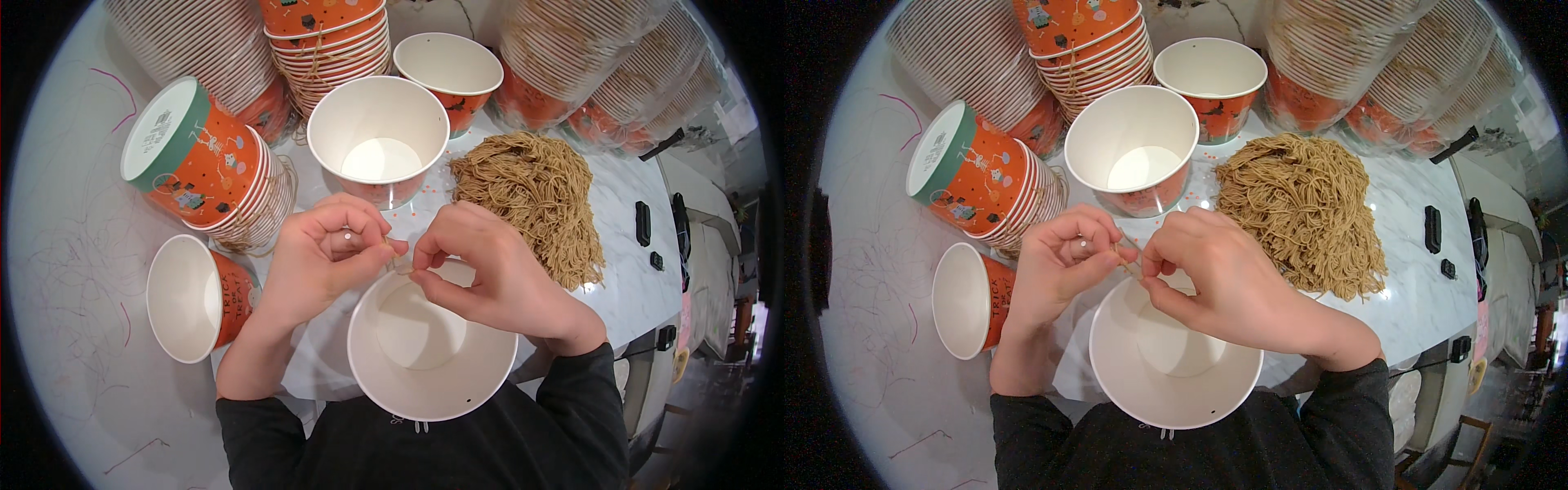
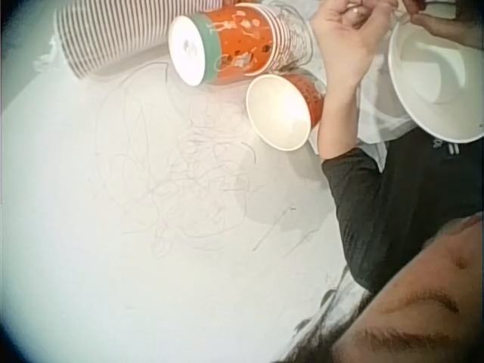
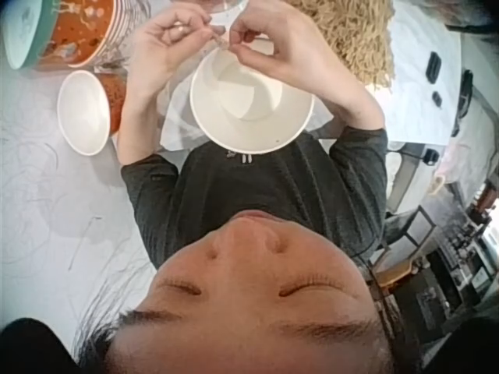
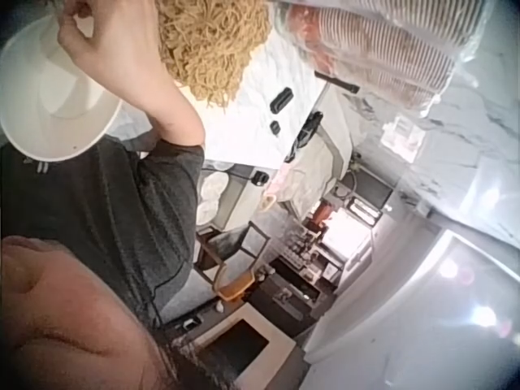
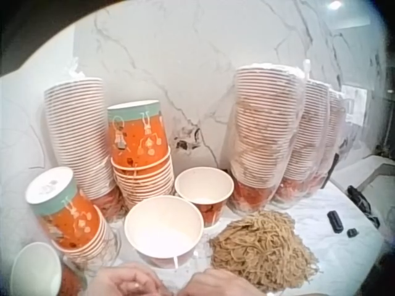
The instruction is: Attaching string handles to themed paper buckets by threading twine through holes and knotting it.
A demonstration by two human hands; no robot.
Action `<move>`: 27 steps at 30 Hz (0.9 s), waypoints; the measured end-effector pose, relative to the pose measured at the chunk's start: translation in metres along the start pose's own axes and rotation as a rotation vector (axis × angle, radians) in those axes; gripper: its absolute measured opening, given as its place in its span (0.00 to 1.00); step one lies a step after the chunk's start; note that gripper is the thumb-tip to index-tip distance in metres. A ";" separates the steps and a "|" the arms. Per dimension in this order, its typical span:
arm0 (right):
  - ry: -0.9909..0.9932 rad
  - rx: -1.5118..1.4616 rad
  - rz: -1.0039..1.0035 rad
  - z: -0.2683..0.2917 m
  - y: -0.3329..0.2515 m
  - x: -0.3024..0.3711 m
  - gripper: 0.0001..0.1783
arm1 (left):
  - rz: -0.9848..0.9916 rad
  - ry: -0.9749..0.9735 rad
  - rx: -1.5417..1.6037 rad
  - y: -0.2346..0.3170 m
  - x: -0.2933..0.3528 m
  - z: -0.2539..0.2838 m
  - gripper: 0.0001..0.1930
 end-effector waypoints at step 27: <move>0.030 -0.188 -0.021 -0.005 0.007 -0.004 0.11 | -0.244 -0.011 0.023 0.008 0.007 -0.007 0.13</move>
Point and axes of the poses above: each hand's wrist, its own x-axis away from the middle knuckle, its own z-axis out of the back of the hand, y = z × x, the point moved 5 cm from there along -x, towards the middle knuckle, and after that the axes turned 1 degree about y, right-handed, at the moved point
